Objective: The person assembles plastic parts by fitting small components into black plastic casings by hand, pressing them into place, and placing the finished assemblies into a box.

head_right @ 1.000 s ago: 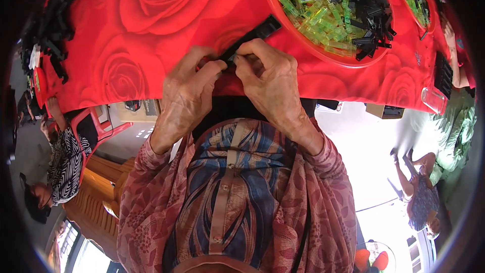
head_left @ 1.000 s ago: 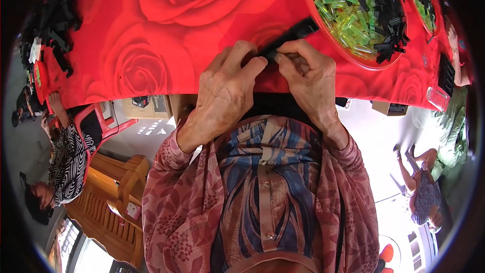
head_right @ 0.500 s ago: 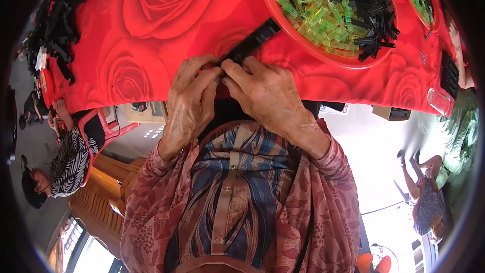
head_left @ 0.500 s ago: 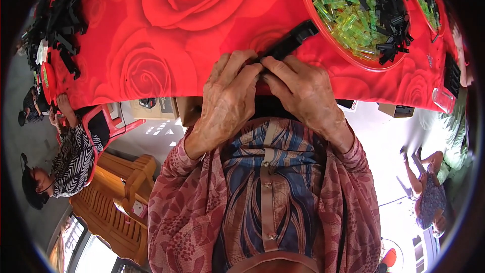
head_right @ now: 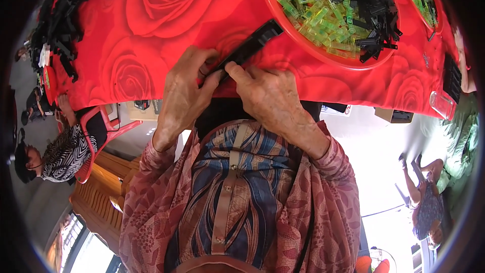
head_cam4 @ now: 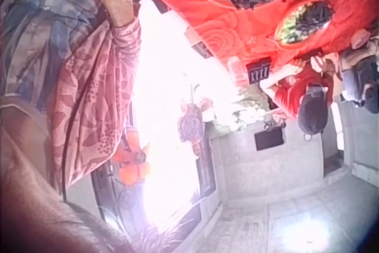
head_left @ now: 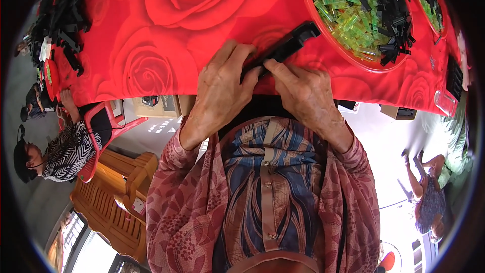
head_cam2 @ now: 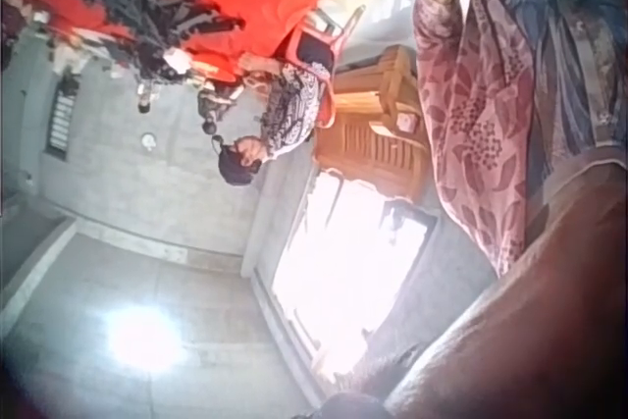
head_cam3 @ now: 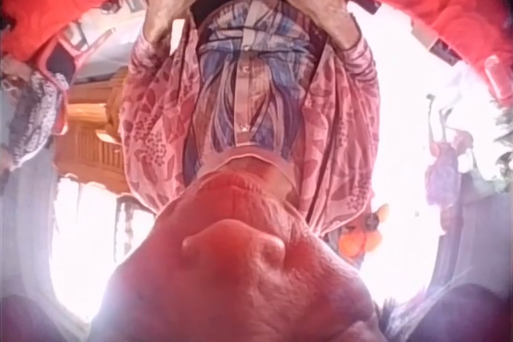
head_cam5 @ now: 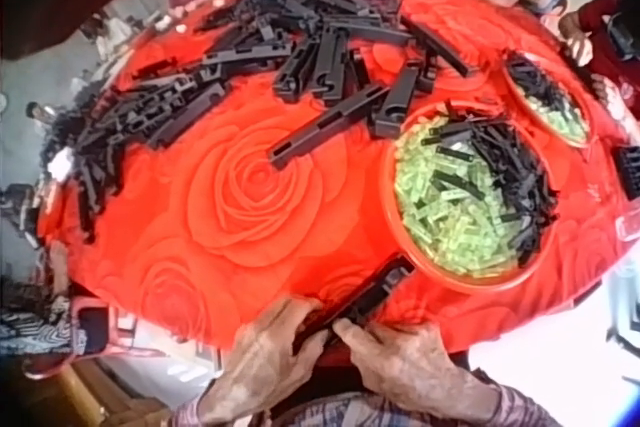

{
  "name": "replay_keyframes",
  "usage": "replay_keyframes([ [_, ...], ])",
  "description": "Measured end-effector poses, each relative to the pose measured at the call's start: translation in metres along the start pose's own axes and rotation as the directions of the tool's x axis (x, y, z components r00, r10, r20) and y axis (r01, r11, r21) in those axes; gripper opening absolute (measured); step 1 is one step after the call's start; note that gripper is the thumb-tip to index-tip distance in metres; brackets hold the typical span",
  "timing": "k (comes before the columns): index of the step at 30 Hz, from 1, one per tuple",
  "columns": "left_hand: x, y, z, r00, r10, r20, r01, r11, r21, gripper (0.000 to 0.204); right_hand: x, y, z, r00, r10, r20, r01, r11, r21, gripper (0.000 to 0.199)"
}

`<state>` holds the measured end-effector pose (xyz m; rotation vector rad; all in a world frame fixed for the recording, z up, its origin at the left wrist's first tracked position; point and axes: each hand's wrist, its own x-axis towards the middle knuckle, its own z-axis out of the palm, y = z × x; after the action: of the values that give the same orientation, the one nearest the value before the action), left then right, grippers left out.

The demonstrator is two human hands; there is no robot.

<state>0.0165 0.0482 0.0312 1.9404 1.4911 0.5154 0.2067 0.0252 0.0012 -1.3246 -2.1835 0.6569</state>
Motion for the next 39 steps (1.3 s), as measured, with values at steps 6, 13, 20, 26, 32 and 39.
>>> replay_keyframes([
  [6,-0.001,0.002,0.005,1.0,0.009,0.011,-0.01,0.996,0.088,0.026,-0.002,-0.007,-0.002,0.996,0.083,-0.021,-0.079,0.985,0.15,0.038],
  [13,-0.006,0.0,0.02,0.997,-0.062,-0.051,0.065,0.996,0.063,0.025,-0.01,-0.002,0.01,0.992,0.116,-0.039,-0.102,0.959,0.265,0.035],
  [20,-0.009,-0.003,0.024,0.99,-0.11,-0.094,0.112,0.993,0.026,0.026,-0.029,0.004,0.015,0.923,0.189,-0.334,-0.046,0.918,0.394,0.028],
  [26,-0.01,-0.001,0.027,0.988,-0.08,-0.132,0.088,0.995,0.053,0.025,-0.03,0.004,0.021,0.897,0.111,-0.428,-0.006,0.971,0.239,0.027],
  [32,-0.021,0.004,0.034,0.985,-0.085,-0.151,0.104,0.987,0.124,0.027,-0.011,-0.009,0.009,0.884,0.43,-0.185,-0.315,0.839,0.444,0.024],
  [39,-0.026,0.011,0.031,0.955,-0.21,-0.209,0.19,0.975,-0.111,0.024,-0.004,-0.021,0.031,0.895,0.432,-0.108,-0.241,0.674,0.699,0.03],
])
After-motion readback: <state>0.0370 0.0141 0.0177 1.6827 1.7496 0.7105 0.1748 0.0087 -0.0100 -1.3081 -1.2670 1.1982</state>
